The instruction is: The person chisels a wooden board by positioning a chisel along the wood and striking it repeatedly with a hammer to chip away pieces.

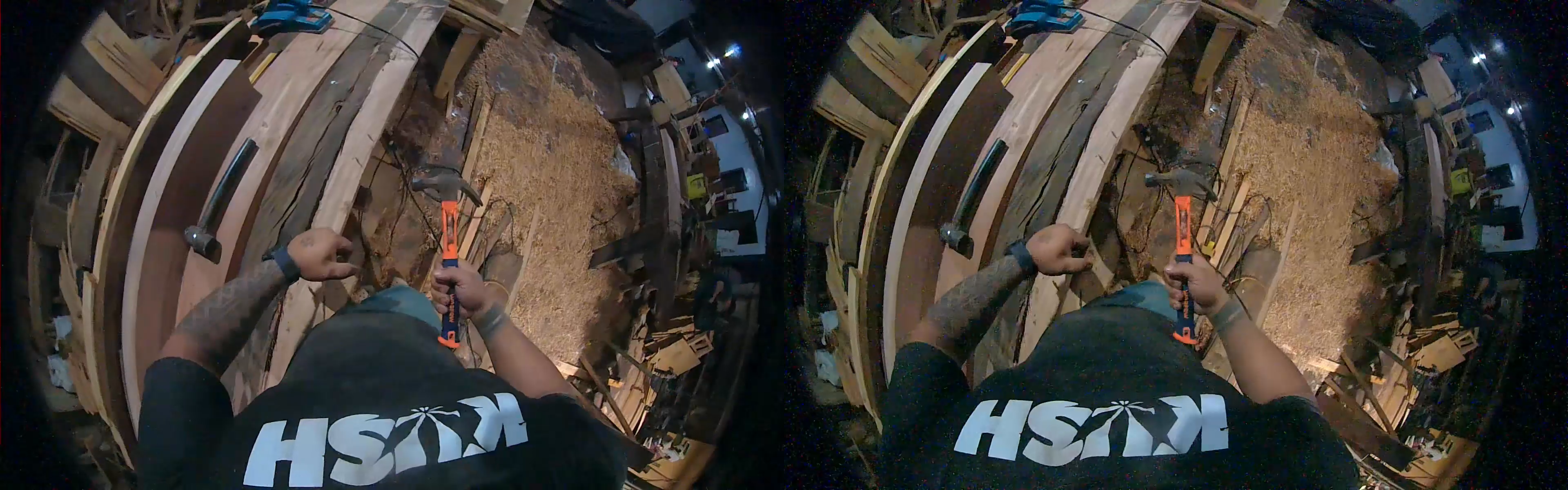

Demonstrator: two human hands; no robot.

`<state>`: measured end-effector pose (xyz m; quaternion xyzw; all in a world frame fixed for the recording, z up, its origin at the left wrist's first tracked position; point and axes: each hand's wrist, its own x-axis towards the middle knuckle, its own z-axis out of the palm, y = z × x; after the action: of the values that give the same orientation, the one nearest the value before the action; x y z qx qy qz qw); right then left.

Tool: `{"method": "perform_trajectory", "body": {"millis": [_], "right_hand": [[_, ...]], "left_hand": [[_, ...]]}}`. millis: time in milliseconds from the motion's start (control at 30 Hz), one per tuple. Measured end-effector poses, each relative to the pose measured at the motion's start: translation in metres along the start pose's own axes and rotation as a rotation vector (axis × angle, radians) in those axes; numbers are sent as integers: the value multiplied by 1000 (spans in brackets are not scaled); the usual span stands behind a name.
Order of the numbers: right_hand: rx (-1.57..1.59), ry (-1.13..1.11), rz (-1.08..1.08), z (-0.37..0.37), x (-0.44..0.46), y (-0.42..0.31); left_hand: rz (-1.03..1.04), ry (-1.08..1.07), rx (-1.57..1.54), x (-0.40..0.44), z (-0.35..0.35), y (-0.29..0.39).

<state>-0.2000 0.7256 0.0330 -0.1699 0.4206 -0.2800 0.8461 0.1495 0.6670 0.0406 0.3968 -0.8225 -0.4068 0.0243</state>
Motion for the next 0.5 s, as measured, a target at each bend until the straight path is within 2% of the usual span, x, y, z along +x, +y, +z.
{"method": "perform_trajectory", "body": {"millis": [100, 200, 300, 400, 500], "right_hand": [[-33, 11, -12, 4, -1, 0], [-17, 14, 8, 6, -1, -6], [-73, 8, 33, 3, 1, -10], [-85, 20, 24, -1, 2, -12], [-74, -1, 14, -10, 5, -13]], "left_hand": [[149, 165, 8, 2, 15, -15], [176, 210, 35, 1, 14, -12], [14, 9, -2, 3, -2, 5], [-75, -34, -10, 2, -8, 12], [86, 133, -98, 4, 4, 2]]}}
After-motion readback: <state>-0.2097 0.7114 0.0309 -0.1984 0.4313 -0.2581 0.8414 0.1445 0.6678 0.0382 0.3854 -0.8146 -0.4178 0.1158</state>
